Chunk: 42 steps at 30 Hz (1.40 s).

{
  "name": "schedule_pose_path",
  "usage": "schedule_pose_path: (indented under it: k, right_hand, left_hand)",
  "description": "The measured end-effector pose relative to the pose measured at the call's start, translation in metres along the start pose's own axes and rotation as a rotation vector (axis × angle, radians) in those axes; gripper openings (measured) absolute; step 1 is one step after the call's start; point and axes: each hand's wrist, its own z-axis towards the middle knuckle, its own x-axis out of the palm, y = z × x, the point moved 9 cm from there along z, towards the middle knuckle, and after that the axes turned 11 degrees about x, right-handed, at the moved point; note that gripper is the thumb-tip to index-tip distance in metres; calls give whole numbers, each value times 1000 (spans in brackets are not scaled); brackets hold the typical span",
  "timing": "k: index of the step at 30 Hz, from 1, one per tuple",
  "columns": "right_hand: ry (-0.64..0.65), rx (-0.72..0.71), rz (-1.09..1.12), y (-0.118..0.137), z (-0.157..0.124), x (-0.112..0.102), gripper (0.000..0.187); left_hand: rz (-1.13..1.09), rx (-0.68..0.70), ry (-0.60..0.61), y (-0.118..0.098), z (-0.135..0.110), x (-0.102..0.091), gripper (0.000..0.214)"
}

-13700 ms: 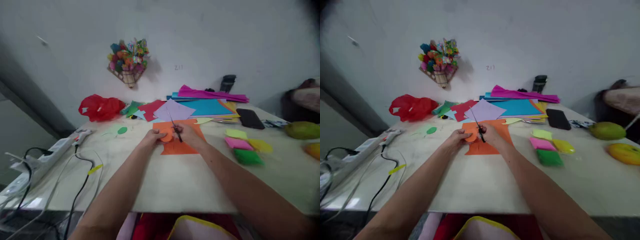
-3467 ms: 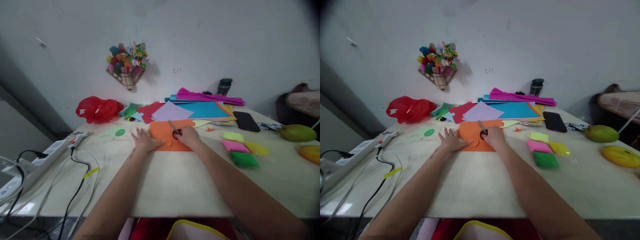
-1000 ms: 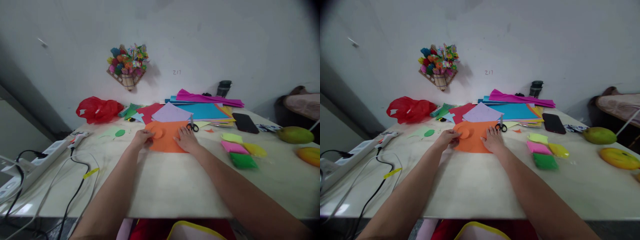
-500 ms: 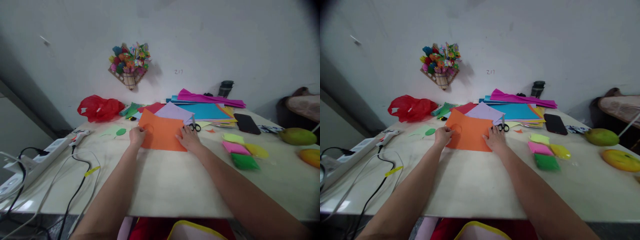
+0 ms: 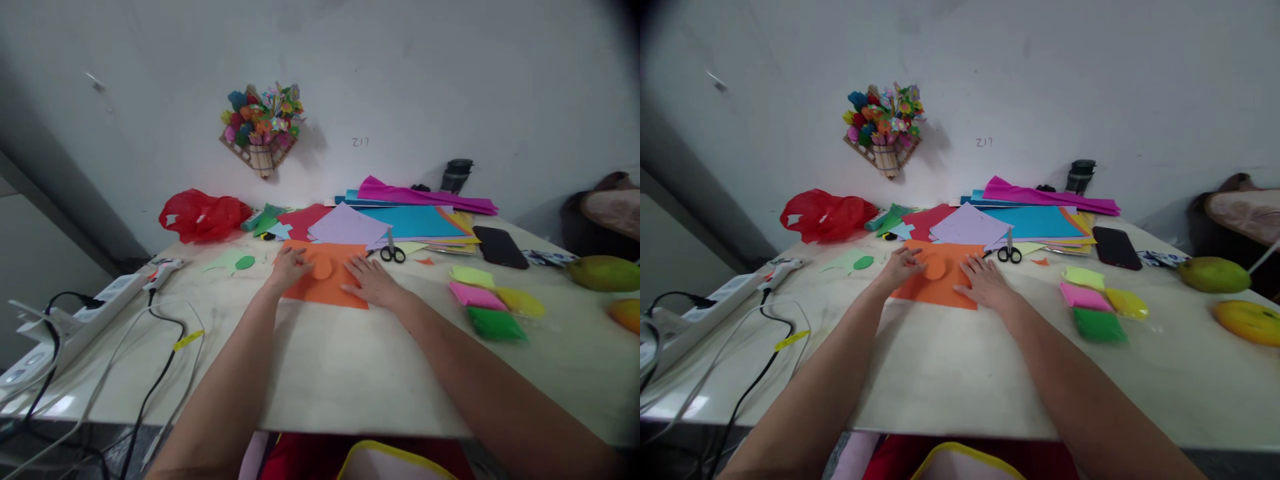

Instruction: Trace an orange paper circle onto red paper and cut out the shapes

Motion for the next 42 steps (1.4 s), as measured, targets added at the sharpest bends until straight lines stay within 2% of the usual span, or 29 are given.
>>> schedule_pose_path:
  k: [4,11,19,33,38,42]
  right_hand:
    - [24,-35,-16,-7,5,2,71]
    - [-15,-51,-27,-20,13,1,62]
    - [-7,-34,-48,-18,11,1,62]
    - [-27,-37,-34,-19,11,0,62]
    - [-173,-141,4,-1,0,-23,57]
    - [-130,-253,69,22,-9,-24,58]
  left_hand:
    - [-166,24,180,-6,-5,20,21]
    - [-190,79,297,-9,-8,37,22]
    - [-64,25,255,2,-8,41,20]
    - [74,-40,235,-1,-10,38,22]
    - [109,-24,251,-1,-10,40,25]
    - [105,-22,227,-2,-11,39,28]
